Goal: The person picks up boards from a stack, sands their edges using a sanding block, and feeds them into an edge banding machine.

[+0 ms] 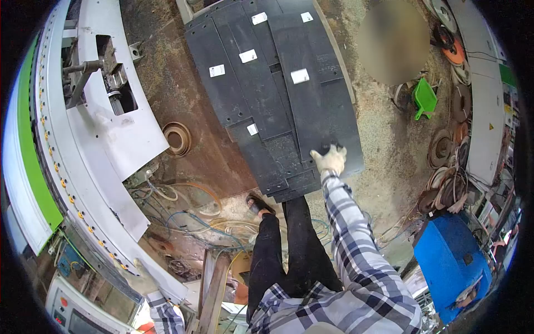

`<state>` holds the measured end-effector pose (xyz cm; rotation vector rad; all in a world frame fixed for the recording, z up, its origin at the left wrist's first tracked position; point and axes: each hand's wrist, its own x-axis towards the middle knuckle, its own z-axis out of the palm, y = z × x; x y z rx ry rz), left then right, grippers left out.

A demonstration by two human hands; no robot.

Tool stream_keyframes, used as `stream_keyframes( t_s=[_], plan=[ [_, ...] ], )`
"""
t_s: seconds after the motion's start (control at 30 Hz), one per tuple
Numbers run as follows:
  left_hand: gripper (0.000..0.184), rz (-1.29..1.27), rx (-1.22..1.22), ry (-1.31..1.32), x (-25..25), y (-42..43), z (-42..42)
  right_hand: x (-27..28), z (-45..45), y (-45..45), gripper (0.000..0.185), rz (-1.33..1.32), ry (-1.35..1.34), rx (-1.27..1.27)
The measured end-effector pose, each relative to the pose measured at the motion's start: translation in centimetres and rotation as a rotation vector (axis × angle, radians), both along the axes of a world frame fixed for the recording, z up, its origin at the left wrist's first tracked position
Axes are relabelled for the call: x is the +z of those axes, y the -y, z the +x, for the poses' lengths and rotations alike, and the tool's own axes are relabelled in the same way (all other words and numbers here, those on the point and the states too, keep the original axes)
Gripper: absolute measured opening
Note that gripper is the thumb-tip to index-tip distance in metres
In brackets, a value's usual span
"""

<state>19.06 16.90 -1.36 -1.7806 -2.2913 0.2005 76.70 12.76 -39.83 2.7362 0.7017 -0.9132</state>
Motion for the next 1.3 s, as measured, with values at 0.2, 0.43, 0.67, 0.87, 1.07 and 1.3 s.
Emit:
stream_keyframes(
  t_s=[0.2, 0.43, 0.67, 0.87, 1.07, 1.3],
  plan=[
    [0.087, -0.027, 0.030, -0.083, 0.2, -0.2, 0.1, -7.1, 0.4, 10.3, 0.073, 0.010, -0.394, -0.866],
    [0.085, -0.012, 0.017, -0.056, 0.2, -0.3, 0.6, -7.7, -0.8, 13.4, 0.039, 0.327, -0.835, -1.481],
    [0.065, -0.107, -0.002, 0.563, -2.8, 1.2, 11.5, 6.6, -3.4, 13.1, 0.029, 0.434, -1.121, -1.103],
    [0.064, -0.963, 0.356, 1.670, -18.9, -2.1, 32.0, 16.6, -6.1, 11.7, 0.031, 0.390, -1.202, -0.632],
    [0.087, -0.771, 0.125, 1.813, -19.7, -2.5, 36.8, 23.1, -4.5, 15.5, 0.061, 0.799, -1.180, -0.797],
    [0.084, -0.785, 0.124, 1.749, -18.0, -3.8, 36.6, 25.4, -4.5, 12.5, 0.067, 0.854, -0.864, -0.601]
  ],
)
